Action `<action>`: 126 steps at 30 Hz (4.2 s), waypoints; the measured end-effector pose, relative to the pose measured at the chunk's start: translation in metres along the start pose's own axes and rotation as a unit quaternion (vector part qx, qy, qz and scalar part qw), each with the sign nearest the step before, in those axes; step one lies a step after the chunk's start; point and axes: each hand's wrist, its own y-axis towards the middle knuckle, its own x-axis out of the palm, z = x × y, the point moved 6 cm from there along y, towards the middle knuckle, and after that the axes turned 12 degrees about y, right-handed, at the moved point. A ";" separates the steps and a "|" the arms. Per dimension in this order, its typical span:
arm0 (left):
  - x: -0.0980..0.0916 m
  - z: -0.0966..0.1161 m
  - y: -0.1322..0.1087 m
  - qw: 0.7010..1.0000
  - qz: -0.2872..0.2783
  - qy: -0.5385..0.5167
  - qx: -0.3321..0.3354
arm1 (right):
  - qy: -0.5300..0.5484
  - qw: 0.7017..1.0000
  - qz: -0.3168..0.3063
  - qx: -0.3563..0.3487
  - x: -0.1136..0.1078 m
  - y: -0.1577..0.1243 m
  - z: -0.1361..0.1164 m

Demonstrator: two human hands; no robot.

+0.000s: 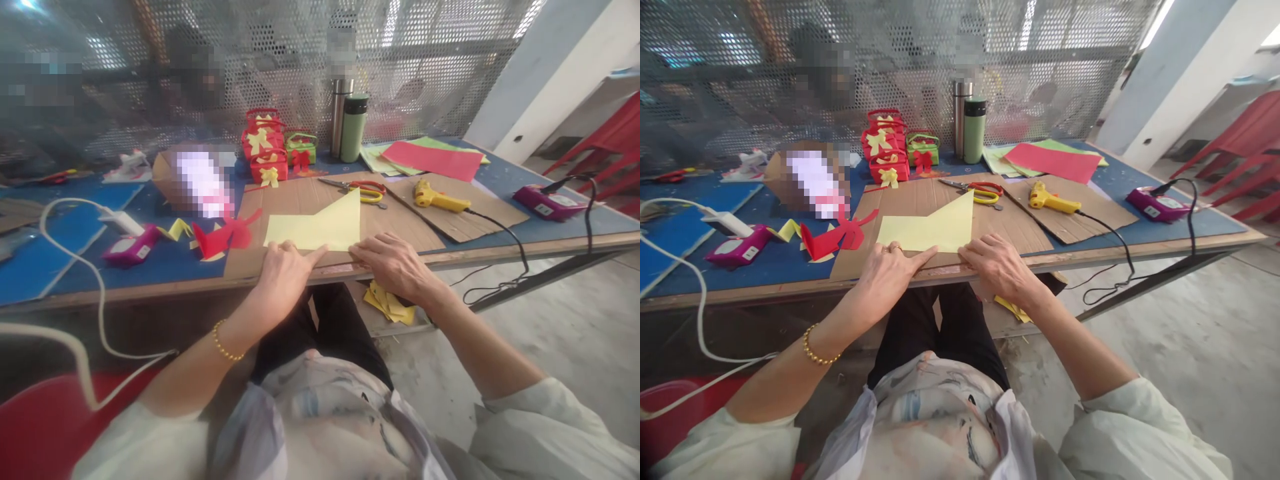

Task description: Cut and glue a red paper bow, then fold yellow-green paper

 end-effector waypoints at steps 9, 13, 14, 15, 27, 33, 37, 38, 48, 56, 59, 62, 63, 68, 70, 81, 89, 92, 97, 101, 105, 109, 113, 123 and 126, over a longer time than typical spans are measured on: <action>0.000 -0.003 0.003 1.000 0.008 -0.005 0.022 | 0.036 0.997 0.049 0.054 -0.007 -0.003 0.012; 0.000 -0.004 0.004 0.999 0.009 -0.009 0.032 | -0.007 0.999 0.001 0.043 -0.005 0.005 0.003; -0.001 -0.005 0.004 0.999 0.009 -0.014 0.032 | -0.023 0.999 -0.011 0.041 -0.003 0.006 0.001; -0.001 -0.005 0.004 0.999 0.009 -0.019 0.031 | -0.038 0.998 -0.020 0.041 -0.002 0.007 -0.001; -0.004 -0.003 0.006 0.999 0.036 -0.015 0.023 | -0.020 0.997 -0.023 0.064 0.000 0.001 0.000; -0.002 -0.004 0.004 1.000 0.025 0.005 -0.010 | -0.088 0.992 -0.073 0.060 0.002 0.012 -0.015; 0.003 -0.002 -0.004 0.999 0.037 0.020 -0.006 | -0.120 0.986 -0.100 0.052 0.003 0.015 -0.020; 0.004 -0.001 -0.005 0.999 0.040 0.023 -0.007 | -0.121 0.986 -0.099 0.051 0.003 0.015 -0.021; 0.013 0.011 -0.010 0.993 0.082 0.024 -0.086 | -0.130 0.988 -0.070 0.038 0.006 0.010 -0.024; 0.030 -0.005 -0.022 0.975 0.140 -0.049 -0.166 | -0.124 0.991 -0.055 0.020 0.003 0.012 -0.027; 0.037 -0.013 -0.024 0.969 0.152 -0.059 -0.183 | -0.126 0.990 -0.055 0.028 0.004 0.012 -0.026; 0.042 -0.015 -0.024 0.969 0.158 -0.068 -0.176 | -0.129 0.990 -0.051 0.029 0.005 0.010 -0.024; 0.042 -0.016 -0.025 0.969 0.161 -0.071 -0.175 | -0.129 0.990 -0.050 0.027 0.005 0.009 -0.024; 0.044 -0.017 -0.029 0.965 0.184 -0.060 -0.176 | -0.120 0.991 -0.058 0.025 0.006 0.006 -0.022; 0.044 -0.019 -0.031 0.965 0.190 -0.049 -0.174 | -0.115 0.991 -0.062 0.027 0.006 0.006 -0.021; 0.032 -0.028 -0.029 0.988 0.133 -0.020 -0.079 | -0.111 0.992 -0.050 0.020 0.009 0.007 -0.023; 0.017 -0.020 -0.015 0.998 0.057 -0.018 -0.032 | -0.121 0.991 -0.050 0.022 0.010 0.008 -0.023; 0.012 -0.015 -0.008 0.998 0.038 -0.035 -0.036 | -0.120 0.992 -0.046 0.018 0.009 0.008 -0.024; 0.003 -0.008 0.003 0.998 0.045 -0.017 -0.032 | -0.117 0.988 -0.086 0.053 0.006 0.013 -0.025; -0.003 -0.001 0.015 0.993 0.107 -0.028 0.046 | -0.108 0.981 -0.128 0.095 0.005 0.018 -0.024; 0.001 -0.006 0.019 0.984 0.135 -0.078 0.085 | -0.112 0.976 -0.148 0.116 0.007 0.019 -0.021; 0.008 -0.015 0.021 0.983 0.129 -0.130 0.022 | -0.114 0.977 -0.140 0.117 0.008 0.019 -0.022; 0.013 -0.015 0.036 0.972 0.106 -0.198 -0.066 | -0.110 0.980 -0.128 0.105 0.009 0.017 -0.022; 0.025 -0.012 0.056 0.957 0.039 -0.276 -0.082 | -0.105 0.984 -0.113 0.085 0.012 0.012 -0.019; 0.024 -0.014 0.057 0.958 0.037 -0.274 -0.074 | -0.090 0.983 -0.118 0.107 0.008 0.015 -0.021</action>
